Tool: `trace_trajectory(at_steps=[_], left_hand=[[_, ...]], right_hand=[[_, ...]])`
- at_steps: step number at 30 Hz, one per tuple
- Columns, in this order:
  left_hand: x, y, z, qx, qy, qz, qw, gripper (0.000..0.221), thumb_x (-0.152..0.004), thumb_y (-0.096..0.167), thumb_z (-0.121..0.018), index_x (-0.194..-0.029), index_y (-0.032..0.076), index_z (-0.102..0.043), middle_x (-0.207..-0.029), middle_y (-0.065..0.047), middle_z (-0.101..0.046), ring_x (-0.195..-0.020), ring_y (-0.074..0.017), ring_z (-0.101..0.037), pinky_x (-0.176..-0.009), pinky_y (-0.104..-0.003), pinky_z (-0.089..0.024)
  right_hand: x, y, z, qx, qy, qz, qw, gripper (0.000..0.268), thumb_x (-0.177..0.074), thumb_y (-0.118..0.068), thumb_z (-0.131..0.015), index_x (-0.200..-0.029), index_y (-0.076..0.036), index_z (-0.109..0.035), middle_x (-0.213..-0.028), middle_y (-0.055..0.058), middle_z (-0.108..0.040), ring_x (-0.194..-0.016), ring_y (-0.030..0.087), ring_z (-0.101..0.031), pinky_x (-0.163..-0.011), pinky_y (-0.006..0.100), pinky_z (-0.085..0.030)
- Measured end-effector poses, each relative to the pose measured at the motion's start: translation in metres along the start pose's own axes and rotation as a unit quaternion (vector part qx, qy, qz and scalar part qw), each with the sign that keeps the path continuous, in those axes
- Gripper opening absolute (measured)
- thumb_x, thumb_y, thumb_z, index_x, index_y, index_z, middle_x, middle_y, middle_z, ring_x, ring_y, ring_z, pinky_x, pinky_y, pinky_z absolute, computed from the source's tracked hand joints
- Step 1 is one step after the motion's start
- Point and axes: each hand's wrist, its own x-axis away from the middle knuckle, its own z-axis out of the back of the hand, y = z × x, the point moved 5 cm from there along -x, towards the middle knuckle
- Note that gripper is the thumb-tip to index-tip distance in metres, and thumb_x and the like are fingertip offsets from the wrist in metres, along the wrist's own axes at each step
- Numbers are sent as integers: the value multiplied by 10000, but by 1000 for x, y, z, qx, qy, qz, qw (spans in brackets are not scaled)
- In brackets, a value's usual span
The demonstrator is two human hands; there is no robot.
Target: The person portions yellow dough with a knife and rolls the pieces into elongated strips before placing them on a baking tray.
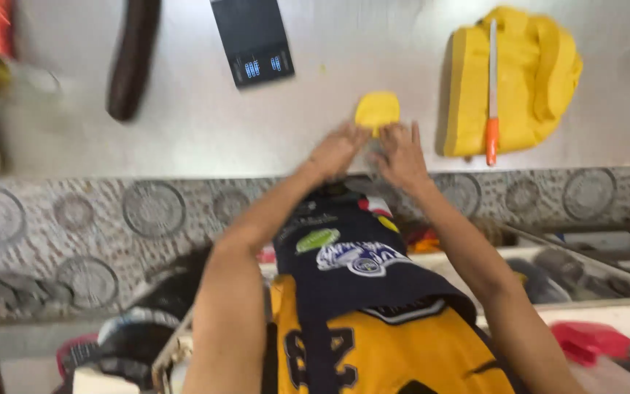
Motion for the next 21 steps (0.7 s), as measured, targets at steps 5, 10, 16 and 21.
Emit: trace_trajectory(at_steps=[5,10,16,21], left_hand=[[8,7,17,105,-3,25,994,398,-993,-43,-527,-1387,-34,-584,-1385,-254,-632,-1378,-376,-531,-1239,-481,-325],[5,2,11,17,-119,-37,992,724,-881,-137,-598,-1556,-75,-342,-1546,-268,-509,-1475,-388,-441,-1283,-485,-202],[39,-5,-42,-64,-148,-15,987,698,-929,-38,-530,-1588,-72,-302,-1642,-236,-356,-1506,-413,-386,-1286,-511,-211],[-17,-36,-13,-6,-14,80,997,308,-862,93,-559,-1165,41,-559,-1073,-218,-634,-957,-407,-639,-904,-542,-389]], right_hand=[[1,-2,-18,15,23,9,1000,703,-1004,-464,-569,-1392,122,-585,-1341,252,-538,-1300,464,-503,-1142,651,-283],[-1,-6,4,11,-7,9,1000,562,-1103,-411,-632,-1385,74,-679,-1305,183,-592,-1320,390,-522,-1257,624,-92],[8,-13,-24,26,-26,-1,999,683,-1147,-446,-389,-1483,143,-471,-1484,342,-527,-1429,519,-395,-1131,761,-161],[-30,36,16,-68,70,-73,993,294,-941,-202,-581,-1173,-27,-540,-1112,214,-532,-1005,438,-502,-854,628,-309]])
